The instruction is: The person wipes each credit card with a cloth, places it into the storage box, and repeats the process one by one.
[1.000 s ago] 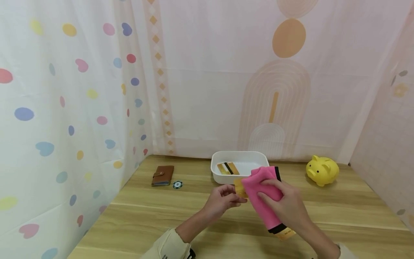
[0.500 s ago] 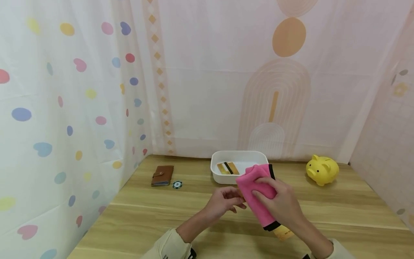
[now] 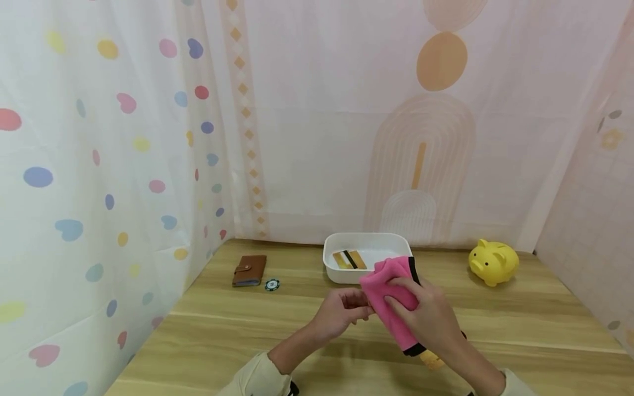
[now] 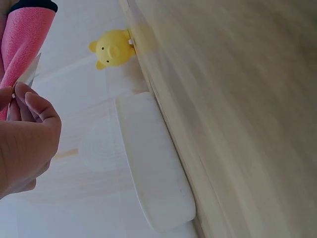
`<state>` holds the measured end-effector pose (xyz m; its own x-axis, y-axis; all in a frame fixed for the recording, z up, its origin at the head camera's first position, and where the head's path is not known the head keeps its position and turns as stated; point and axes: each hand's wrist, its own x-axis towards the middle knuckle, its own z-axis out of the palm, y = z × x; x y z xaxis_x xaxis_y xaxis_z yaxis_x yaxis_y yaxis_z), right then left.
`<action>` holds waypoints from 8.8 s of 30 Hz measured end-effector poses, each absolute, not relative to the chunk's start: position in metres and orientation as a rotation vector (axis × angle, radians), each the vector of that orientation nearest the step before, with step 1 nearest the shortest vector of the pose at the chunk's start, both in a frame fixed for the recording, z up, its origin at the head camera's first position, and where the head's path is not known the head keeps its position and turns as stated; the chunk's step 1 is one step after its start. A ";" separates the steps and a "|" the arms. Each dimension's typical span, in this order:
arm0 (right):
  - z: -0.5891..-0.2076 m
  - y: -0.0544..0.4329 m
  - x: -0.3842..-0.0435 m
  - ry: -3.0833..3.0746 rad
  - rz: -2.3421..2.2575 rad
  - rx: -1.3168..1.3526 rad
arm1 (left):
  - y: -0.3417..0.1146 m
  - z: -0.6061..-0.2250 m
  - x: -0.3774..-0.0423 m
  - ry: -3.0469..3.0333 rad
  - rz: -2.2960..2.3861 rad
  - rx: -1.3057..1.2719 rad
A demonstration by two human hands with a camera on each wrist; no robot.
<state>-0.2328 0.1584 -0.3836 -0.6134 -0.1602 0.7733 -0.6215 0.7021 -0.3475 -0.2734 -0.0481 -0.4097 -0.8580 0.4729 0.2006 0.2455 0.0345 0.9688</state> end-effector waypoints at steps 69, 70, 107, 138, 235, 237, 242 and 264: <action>-0.394 0.213 -0.228 -2.311 0.826 0.372 | -0.066 -0.422 -0.361 1.883 2.392 0.140; -0.394 0.213 -0.227 -2.312 0.830 0.370 | -0.066 -0.422 -0.362 1.873 2.397 0.133; -0.398 0.219 -0.224 -2.286 0.846 0.363 | -0.013 -0.437 -0.360 2.670 1.045 0.804; -0.392 0.223 -0.225 -2.370 0.856 0.309 | 0.002 -0.442 -0.367 2.828 0.636 0.623; -0.382 0.194 -0.217 -2.134 0.880 0.559 | -0.019 -0.393 -0.267 2.016 1.896 0.832; -0.381 0.194 -0.217 -2.132 0.880 0.552 | -0.020 -0.393 -0.266 2.022 1.910 0.823; -0.380 0.196 -0.216 -2.127 0.887 0.535 | -0.023 -0.393 -0.264 2.013 1.934 0.797; -0.379 0.204 -0.219 -2.141 0.926 0.495 | -0.038 -0.394 -0.271 2.002 1.905 0.904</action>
